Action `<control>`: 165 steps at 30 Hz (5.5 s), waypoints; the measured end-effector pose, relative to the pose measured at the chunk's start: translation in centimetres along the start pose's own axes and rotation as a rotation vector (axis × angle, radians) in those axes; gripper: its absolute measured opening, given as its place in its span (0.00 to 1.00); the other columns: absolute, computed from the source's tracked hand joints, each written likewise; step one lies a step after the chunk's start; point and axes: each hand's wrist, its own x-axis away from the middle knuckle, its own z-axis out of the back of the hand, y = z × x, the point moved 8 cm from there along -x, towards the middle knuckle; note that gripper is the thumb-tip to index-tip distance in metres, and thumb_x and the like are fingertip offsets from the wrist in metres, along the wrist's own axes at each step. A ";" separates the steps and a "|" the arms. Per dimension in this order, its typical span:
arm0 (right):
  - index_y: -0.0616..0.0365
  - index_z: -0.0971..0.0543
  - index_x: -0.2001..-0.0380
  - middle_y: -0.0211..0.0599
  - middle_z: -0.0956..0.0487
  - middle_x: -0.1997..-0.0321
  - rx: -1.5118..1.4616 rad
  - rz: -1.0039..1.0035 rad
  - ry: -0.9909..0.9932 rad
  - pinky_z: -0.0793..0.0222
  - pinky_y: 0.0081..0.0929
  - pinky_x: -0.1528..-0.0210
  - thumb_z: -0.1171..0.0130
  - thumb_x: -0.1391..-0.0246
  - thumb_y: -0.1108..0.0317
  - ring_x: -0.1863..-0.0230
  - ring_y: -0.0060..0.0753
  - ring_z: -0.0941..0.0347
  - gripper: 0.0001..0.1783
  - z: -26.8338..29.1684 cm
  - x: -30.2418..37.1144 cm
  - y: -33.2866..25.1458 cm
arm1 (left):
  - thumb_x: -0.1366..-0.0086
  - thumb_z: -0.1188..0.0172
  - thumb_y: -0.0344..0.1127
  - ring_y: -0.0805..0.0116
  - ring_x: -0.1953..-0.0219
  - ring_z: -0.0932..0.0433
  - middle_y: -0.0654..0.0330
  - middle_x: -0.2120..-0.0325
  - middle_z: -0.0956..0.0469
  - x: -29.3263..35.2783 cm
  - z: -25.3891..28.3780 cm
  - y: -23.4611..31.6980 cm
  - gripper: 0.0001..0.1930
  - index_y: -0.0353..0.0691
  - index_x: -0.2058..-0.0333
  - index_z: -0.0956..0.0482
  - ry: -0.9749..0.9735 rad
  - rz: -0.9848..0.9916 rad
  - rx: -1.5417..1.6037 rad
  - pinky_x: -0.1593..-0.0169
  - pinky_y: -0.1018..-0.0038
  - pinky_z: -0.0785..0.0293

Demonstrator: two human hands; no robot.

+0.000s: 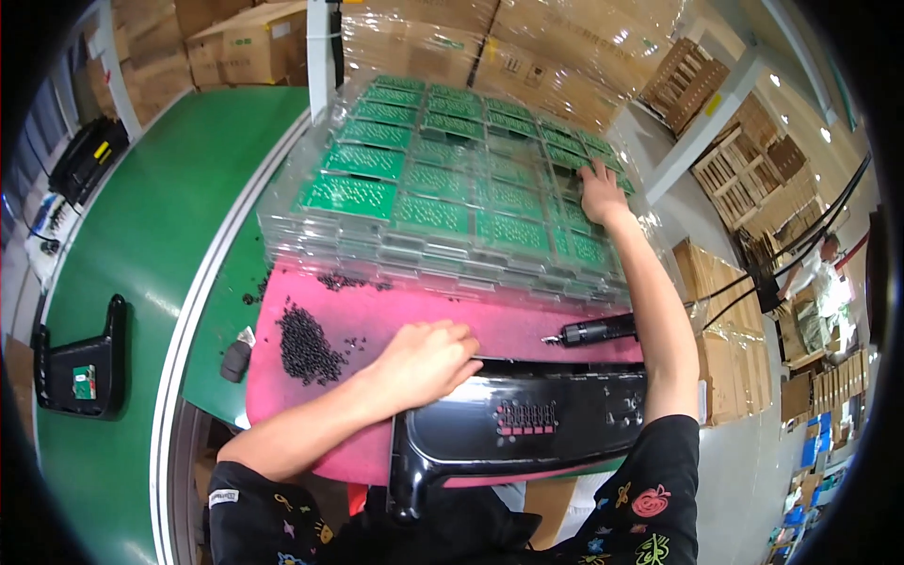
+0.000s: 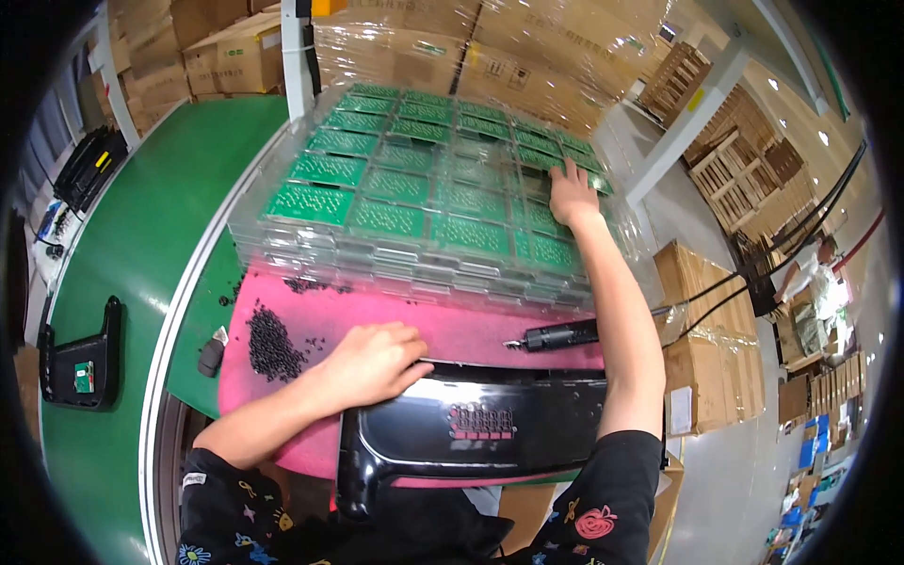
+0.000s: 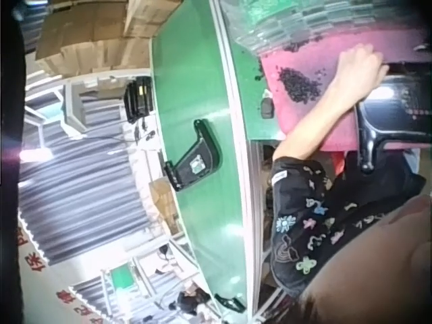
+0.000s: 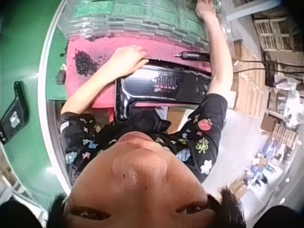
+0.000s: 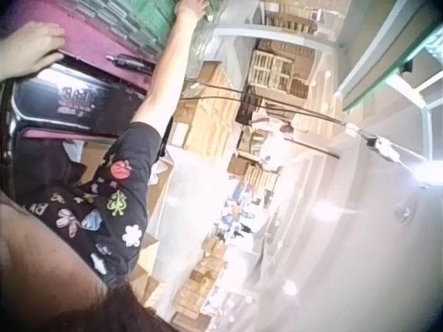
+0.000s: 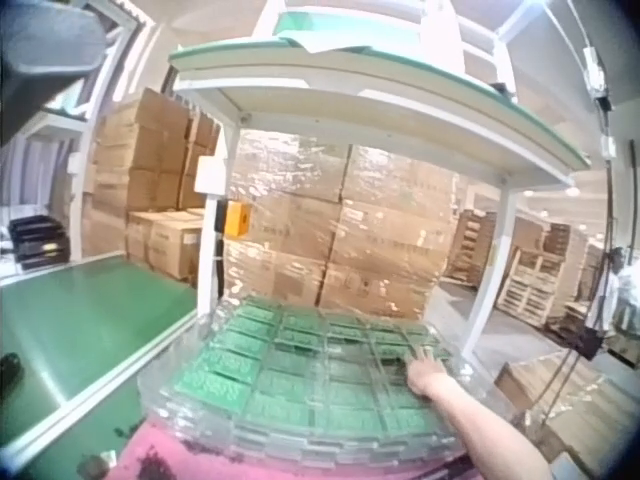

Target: Assembling electronic components by placing a circuit board into a plastic housing and securing it with an electric screwdriver.

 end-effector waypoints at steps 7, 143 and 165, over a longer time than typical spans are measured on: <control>0.62 0.36 0.37 0.37 0.42 0.27 0.156 0.176 0.060 0.46 0.50 0.31 0.48 0.49 0.74 0.27 0.40 0.46 0.33 -0.3 0.5 -1.2 | 0.40 0.37 0.40 0.54 0.65 0.20 0.55 0.72 0.22 0.5 0.6 0.2 0.11 0.37 0.71 0.20 0.037 -0.006 -0.020 0.64 0.59 0.22; 0.42 0.30 0.53 0.18 0.28 0.74 -2.438 0.564 0.143 0.46 0.34 0.52 0.30 0.49 0.55 0.69 0.19 0.34 0.24 15.0 30.2 -8.7 | 0.44 0.35 0.23 0.54 0.65 0.23 0.53 0.69 0.21 1.2 1.7 3.1 0.07 0.30 0.67 0.23 0.096 -0.115 0.467 0.59 0.64 0.26; 0.53 0.31 0.53 0.21 0.32 0.80 -2.115 0.423 0.165 0.44 0.25 0.67 0.43 0.44 0.54 0.77 0.20 0.38 0.21 14.0 30.8 -4.5 | 0.43 0.37 0.23 0.55 0.67 0.23 0.54 0.72 0.26 0.9 2.6 4.6 0.07 0.31 0.68 0.27 0.161 -0.145 0.333 0.62 0.66 0.26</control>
